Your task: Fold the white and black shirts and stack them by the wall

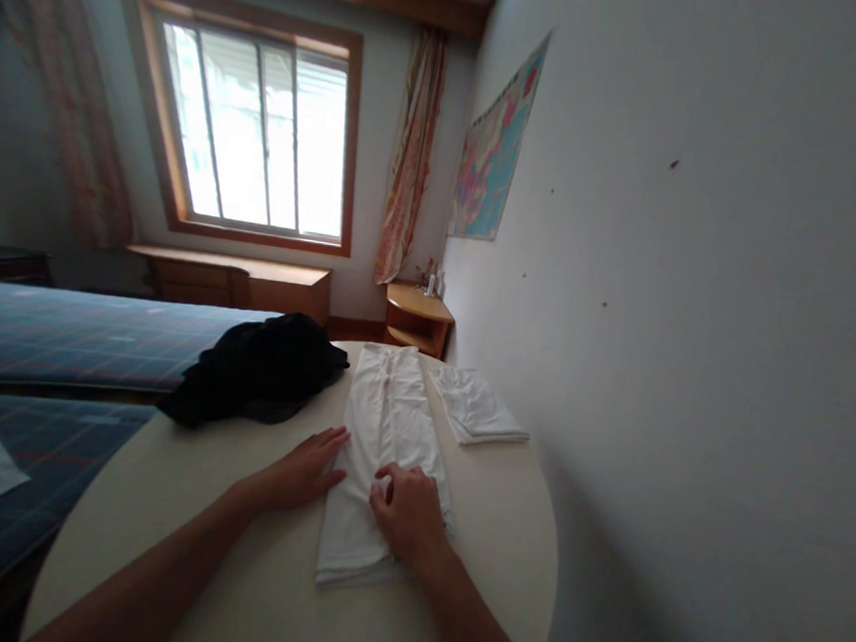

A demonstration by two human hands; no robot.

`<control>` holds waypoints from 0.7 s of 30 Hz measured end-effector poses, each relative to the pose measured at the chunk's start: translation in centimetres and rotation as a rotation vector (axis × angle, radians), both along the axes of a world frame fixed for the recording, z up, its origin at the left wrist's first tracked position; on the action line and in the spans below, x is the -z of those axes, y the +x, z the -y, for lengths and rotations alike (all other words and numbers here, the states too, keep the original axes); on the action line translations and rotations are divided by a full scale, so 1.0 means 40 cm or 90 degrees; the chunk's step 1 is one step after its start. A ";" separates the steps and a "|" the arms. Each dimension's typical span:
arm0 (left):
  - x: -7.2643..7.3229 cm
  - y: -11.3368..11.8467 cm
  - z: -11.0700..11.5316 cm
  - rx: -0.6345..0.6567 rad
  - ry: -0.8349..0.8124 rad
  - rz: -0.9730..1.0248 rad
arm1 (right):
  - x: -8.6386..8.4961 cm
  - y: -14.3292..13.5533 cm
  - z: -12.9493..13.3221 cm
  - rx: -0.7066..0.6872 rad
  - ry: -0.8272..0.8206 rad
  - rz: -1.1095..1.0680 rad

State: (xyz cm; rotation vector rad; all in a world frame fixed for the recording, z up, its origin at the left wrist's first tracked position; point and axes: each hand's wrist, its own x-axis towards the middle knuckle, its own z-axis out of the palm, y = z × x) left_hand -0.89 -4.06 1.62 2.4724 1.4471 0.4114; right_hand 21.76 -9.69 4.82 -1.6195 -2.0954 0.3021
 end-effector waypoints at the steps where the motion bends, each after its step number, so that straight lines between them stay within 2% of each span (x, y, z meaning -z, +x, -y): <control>1: 0.001 -0.001 0.000 0.002 -0.005 -0.009 | -0.004 -0.001 -0.016 0.011 0.002 0.014; 6: -0.005 0.001 0.004 0.005 -0.013 -0.045 | -0.016 -0.015 -0.138 0.053 -0.023 0.043; 11: -0.025 0.004 0.016 0.002 -0.046 -0.063 | -0.001 -0.054 -0.237 0.082 -0.057 0.041; 17: -0.031 0.000 0.019 -0.008 -0.063 -0.065 | 0.018 -0.082 -0.272 0.088 -0.049 -0.013; 21: -0.027 -0.002 0.017 -0.012 -0.063 -0.074 | 0.027 -0.066 -0.282 0.138 -0.020 -0.037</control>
